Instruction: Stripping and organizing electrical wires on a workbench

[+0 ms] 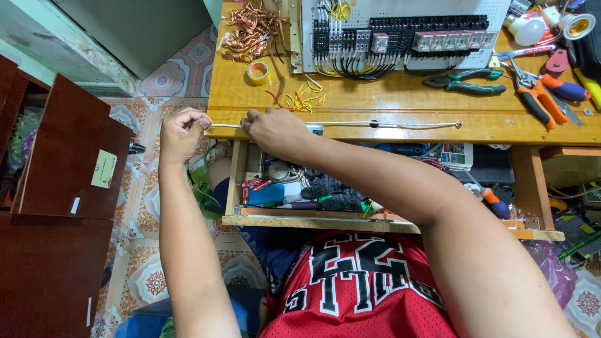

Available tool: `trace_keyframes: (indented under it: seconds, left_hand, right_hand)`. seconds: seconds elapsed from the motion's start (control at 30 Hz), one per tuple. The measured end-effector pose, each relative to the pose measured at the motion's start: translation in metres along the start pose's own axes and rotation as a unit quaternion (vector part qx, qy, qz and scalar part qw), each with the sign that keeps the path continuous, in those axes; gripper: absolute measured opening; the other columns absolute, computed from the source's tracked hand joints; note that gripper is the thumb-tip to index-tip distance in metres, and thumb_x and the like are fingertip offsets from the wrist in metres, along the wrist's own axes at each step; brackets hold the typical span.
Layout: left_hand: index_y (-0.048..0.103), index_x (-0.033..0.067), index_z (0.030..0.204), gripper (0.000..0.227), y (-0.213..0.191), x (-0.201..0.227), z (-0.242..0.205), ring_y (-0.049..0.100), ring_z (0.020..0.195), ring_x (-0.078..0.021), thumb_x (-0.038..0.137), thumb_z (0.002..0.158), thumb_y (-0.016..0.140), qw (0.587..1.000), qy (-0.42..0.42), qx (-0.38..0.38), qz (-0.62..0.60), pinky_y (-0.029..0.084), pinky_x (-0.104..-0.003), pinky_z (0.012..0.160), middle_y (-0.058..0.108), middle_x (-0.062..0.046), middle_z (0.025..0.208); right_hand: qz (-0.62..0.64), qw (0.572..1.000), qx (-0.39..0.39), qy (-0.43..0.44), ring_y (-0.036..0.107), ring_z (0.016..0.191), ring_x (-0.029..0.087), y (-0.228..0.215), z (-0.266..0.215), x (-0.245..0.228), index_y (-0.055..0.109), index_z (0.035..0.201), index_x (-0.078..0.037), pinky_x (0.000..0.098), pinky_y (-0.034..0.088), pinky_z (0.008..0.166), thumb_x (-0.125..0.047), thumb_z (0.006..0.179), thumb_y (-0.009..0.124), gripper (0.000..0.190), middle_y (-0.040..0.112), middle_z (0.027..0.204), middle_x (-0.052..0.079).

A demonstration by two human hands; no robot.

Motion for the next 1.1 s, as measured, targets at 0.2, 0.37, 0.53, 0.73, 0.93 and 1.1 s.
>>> trace_keyframes:
  seconds: [0.2,0.37,0.53,0.73,0.93,1.1]
  left_hand:
    - [0.078,0.006,0.095,0.011,0.001,-0.006,0.0,0.058,0.075,-0.0171,0.015,0.102,0.078,1.0,0.011,0.003,-0.008,0.047,-0.033,0.075,0.068,-0.01,0.083]
    - [0.078,0.0063,0.095,0.009,0.0,0.003,-0.002,0.055,0.076,-0.0134,0.014,0.1,0.079,1.0,0.005,0.01,-0.007,0.046,-0.031,0.075,0.067,-0.008,0.082]
    - [0.075,0.0024,0.096,0.019,-0.003,-0.013,-0.005,0.059,0.077,-0.0241,0.021,0.101,0.078,0.999,0.016,0.029,-0.001,0.047,-0.041,0.075,0.064,-0.016,0.08]
    - [0.076,0.0062,0.09,0.003,-0.003,0.012,-0.005,0.048,0.065,-0.0112,0.008,0.09,0.079,0.998,0.008,0.031,-0.044,0.041,-0.028,0.065,0.056,-0.005,0.069]
    - [0.065,0.016,0.081,0.028,0.005,0.023,-0.002,0.038,0.06,-0.0041,0.026,0.086,0.09,0.995,-0.092,0.03,0.0,0.029,-0.024,0.053,0.059,0.005,0.076]
    - [0.061,0.0138,0.077,0.039,0.004,0.03,0.0,0.056,0.071,-0.0138,0.032,0.083,0.094,0.994,-0.056,0.047,0.079,0.042,-0.032,0.061,0.061,-0.001,0.076]
  right_hand:
    - [-0.031,0.999,-0.016,-0.005,0.074,0.07,0.038,-0.009,-0.013,0.004,0.074,0.096,-0.013,0.0438,0.06,0.052,-0.012,0.086,0.061,0.017,0.065,0.091,0.005]
    - [-0.019,0.999,-0.014,-0.028,0.075,0.073,0.039,-0.008,-0.019,0.015,0.074,0.104,-0.014,0.0458,0.061,0.056,-0.017,0.087,0.064,0.02,0.066,0.094,0.007]
    - [0.051,0.997,-0.024,-0.046,0.073,0.07,0.042,-0.014,-0.016,0.019,0.072,0.107,-0.013,0.0498,0.059,0.055,-0.024,0.087,0.065,0.023,0.066,0.092,0.009]
    - [0.109,0.991,-0.065,-0.044,0.071,0.071,0.045,-0.012,-0.008,0.025,0.07,0.107,-0.011,0.0523,0.057,0.057,-0.022,0.093,0.06,0.02,0.065,0.09,0.013]
    - [0.074,0.985,-0.154,0.008,0.071,0.07,0.044,0.007,0.006,0.025,0.069,0.129,-0.012,0.0575,0.055,0.049,-0.021,0.101,0.047,0.036,0.069,0.098,0.013]
    - [0.087,0.986,-0.144,0.007,0.07,0.067,0.042,0.003,0.008,0.024,0.071,0.127,-0.011,0.0564,0.055,0.048,-0.021,0.103,0.048,0.035,0.069,0.094,0.014]
Point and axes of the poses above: each hand's wrist, its own z-axis towards the middle knuckle, its own y-axis out of the palm, x = y × z, the point moved 9 cm from there along z, towards the middle knuckle
